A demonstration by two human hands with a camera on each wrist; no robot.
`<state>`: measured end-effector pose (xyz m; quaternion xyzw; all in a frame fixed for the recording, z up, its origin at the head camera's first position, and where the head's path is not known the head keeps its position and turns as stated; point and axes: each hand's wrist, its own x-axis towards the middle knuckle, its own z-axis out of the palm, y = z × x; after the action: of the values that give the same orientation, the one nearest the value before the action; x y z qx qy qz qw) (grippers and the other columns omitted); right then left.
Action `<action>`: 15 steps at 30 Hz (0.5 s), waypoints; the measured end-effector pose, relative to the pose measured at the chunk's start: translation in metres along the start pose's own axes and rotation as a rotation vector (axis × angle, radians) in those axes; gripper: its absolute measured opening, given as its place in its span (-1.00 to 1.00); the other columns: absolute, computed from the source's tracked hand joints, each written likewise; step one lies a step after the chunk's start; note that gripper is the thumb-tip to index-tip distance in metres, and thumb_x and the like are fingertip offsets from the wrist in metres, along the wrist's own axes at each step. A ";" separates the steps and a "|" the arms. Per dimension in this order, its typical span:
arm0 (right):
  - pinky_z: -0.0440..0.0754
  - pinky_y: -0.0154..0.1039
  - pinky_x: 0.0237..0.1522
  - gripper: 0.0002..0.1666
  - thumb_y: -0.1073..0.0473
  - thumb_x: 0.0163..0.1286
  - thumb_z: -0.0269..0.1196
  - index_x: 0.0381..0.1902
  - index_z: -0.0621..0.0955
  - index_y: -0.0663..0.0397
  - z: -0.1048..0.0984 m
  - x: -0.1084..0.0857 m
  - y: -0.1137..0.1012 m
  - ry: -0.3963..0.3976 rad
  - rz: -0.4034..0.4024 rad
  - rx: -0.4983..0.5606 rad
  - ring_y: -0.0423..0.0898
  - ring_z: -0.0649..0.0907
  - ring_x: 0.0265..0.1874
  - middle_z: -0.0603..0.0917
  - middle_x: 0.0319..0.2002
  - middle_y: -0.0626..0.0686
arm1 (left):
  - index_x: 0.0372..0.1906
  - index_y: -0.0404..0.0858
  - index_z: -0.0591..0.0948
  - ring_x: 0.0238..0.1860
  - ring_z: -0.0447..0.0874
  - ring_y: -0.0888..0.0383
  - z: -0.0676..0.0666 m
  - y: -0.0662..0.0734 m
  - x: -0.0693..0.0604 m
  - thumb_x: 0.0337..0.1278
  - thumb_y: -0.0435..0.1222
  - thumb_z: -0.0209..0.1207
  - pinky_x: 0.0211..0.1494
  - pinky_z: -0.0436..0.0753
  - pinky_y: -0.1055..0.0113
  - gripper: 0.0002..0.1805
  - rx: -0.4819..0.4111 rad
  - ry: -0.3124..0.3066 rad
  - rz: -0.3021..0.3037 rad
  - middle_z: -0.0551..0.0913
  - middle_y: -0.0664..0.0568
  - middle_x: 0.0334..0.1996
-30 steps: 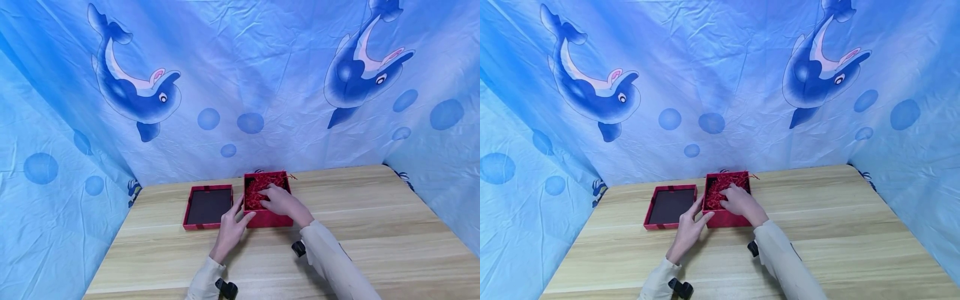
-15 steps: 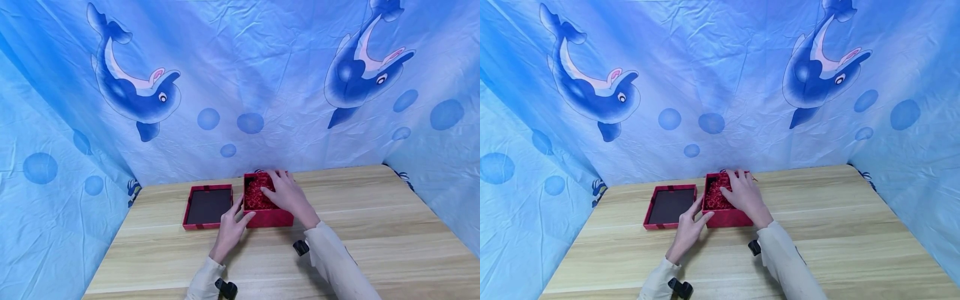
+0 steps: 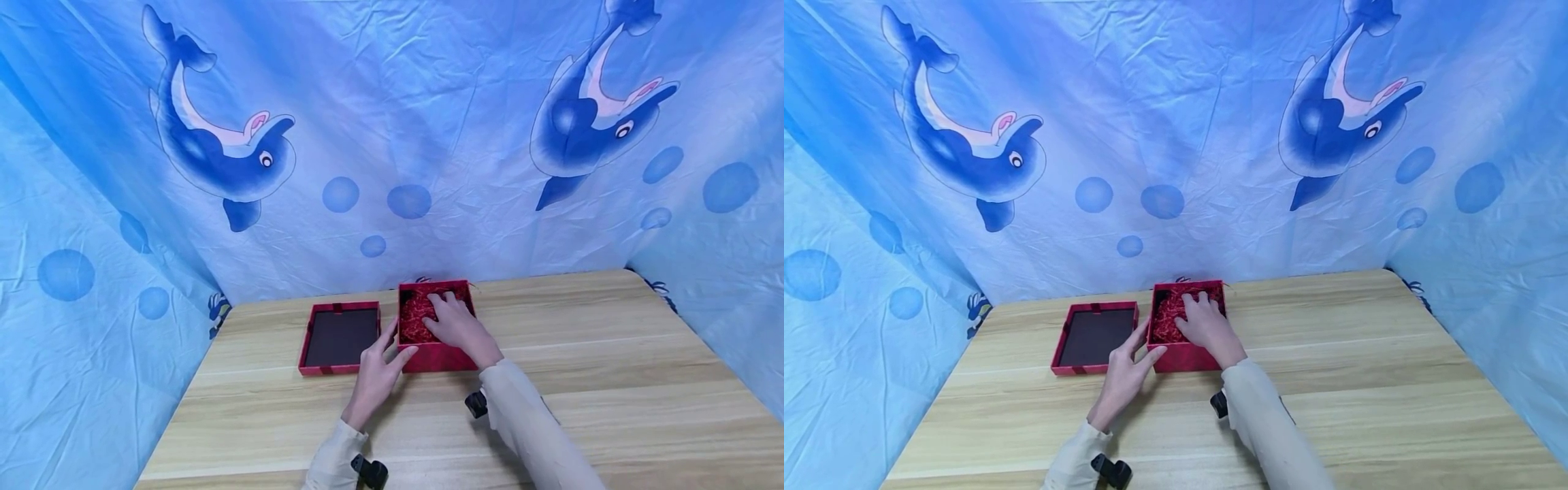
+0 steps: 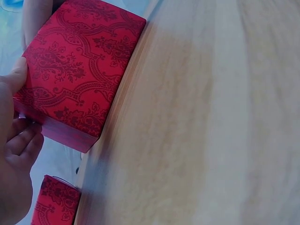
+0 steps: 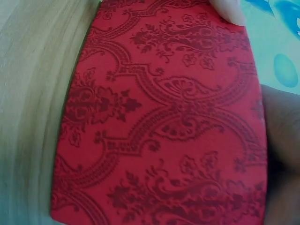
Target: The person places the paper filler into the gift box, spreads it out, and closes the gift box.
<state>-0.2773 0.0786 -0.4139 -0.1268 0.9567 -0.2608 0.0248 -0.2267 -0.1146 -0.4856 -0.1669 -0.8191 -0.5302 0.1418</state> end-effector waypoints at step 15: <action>0.45 0.35 0.29 -0.26 -0.02 0.59 0.20 0.54 0.32 0.25 -0.003 0.002 -0.005 -0.070 0.050 -0.034 0.43 0.40 0.37 0.31 0.45 0.45 | 0.54 -0.21 0.41 0.27 0.57 -0.24 0.000 0.000 0.000 0.32 -0.11 0.38 0.25 0.59 -0.07 -0.24 -0.010 0.005 0.020 0.47 -0.17 0.41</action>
<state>-0.2780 0.0752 -0.4085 -0.1122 0.9624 -0.2395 0.0625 -0.2265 -0.1143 -0.4856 -0.1744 -0.8145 -0.5331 0.1480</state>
